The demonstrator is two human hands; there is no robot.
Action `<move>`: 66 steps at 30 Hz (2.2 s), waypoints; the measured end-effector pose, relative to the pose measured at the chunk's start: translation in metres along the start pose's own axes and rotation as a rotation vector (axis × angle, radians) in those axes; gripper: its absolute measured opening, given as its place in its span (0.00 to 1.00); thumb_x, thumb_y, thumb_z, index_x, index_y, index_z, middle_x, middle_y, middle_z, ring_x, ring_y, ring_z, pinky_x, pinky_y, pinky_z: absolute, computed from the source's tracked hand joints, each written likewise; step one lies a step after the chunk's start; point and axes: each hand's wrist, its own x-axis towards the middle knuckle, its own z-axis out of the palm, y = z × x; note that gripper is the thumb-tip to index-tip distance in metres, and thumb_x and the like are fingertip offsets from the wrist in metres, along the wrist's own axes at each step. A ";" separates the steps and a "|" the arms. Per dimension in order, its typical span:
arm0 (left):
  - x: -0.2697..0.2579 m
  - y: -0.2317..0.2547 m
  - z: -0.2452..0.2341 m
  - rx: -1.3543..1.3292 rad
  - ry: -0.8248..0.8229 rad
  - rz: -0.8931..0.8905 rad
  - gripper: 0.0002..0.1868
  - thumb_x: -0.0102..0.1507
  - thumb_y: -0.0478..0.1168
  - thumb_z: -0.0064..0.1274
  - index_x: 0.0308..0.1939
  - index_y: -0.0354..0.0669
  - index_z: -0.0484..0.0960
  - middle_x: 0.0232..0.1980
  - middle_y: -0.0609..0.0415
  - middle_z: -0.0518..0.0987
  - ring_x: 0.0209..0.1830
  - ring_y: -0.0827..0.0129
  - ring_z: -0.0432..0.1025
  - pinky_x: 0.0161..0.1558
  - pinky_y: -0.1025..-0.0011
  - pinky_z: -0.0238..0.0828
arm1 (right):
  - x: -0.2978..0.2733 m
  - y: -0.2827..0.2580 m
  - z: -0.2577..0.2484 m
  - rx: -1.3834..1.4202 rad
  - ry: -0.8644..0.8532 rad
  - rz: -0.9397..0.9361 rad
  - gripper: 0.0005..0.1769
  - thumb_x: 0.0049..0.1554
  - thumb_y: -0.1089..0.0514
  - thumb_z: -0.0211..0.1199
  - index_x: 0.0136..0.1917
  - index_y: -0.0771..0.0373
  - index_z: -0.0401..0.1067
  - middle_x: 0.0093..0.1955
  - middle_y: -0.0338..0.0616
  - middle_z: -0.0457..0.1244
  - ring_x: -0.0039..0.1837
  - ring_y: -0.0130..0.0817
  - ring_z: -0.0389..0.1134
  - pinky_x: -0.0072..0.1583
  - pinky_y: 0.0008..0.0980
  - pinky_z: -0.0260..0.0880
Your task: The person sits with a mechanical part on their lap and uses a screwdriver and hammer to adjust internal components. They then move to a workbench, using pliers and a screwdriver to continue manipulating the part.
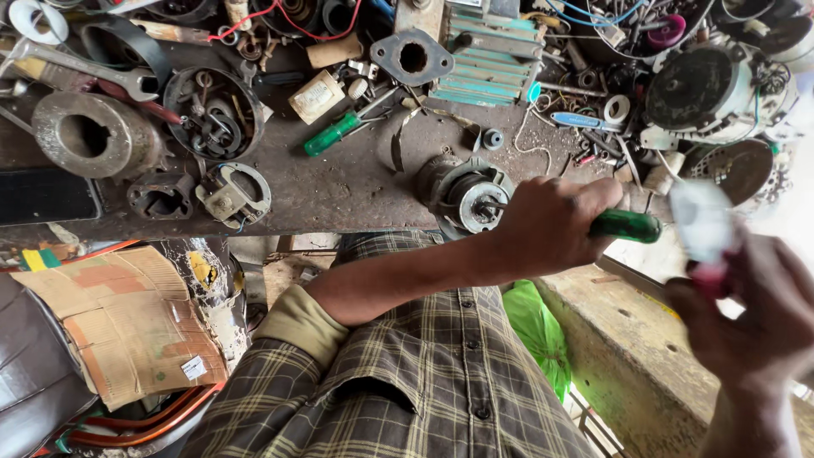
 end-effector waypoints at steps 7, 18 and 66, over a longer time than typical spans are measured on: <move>-0.007 -0.008 0.003 0.040 -0.012 0.043 0.11 0.59 0.43 0.59 0.37 0.47 0.72 0.22 0.54 0.74 0.20 0.57 0.73 0.25 0.57 0.71 | -0.015 0.002 0.005 0.104 0.096 0.059 0.25 0.62 0.55 0.71 0.63 0.74 0.67 0.45 0.45 0.63 0.41 0.27 0.62 0.42 0.21 0.61; -0.013 -0.015 0.013 0.066 -0.015 0.089 0.12 0.58 0.42 0.58 0.37 0.45 0.70 0.22 0.58 0.72 0.18 0.67 0.70 0.21 0.64 0.67 | -0.048 0.021 0.007 0.025 0.099 0.136 0.15 0.64 0.61 0.68 0.58 0.69 0.66 0.47 0.40 0.61 0.45 0.27 0.60 0.49 0.20 0.60; -0.008 -0.018 0.019 0.190 -0.012 0.105 0.10 0.58 0.34 0.57 0.37 0.44 0.70 0.19 0.58 0.71 0.14 0.70 0.69 0.17 0.65 0.66 | -0.018 0.017 0.017 0.318 0.405 0.029 0.18 0.62 0.53 0.52 0.54 0.72 0.68 0.45 0.47 0.64 0.39 0.30 0.65 0.42 0.27 0.64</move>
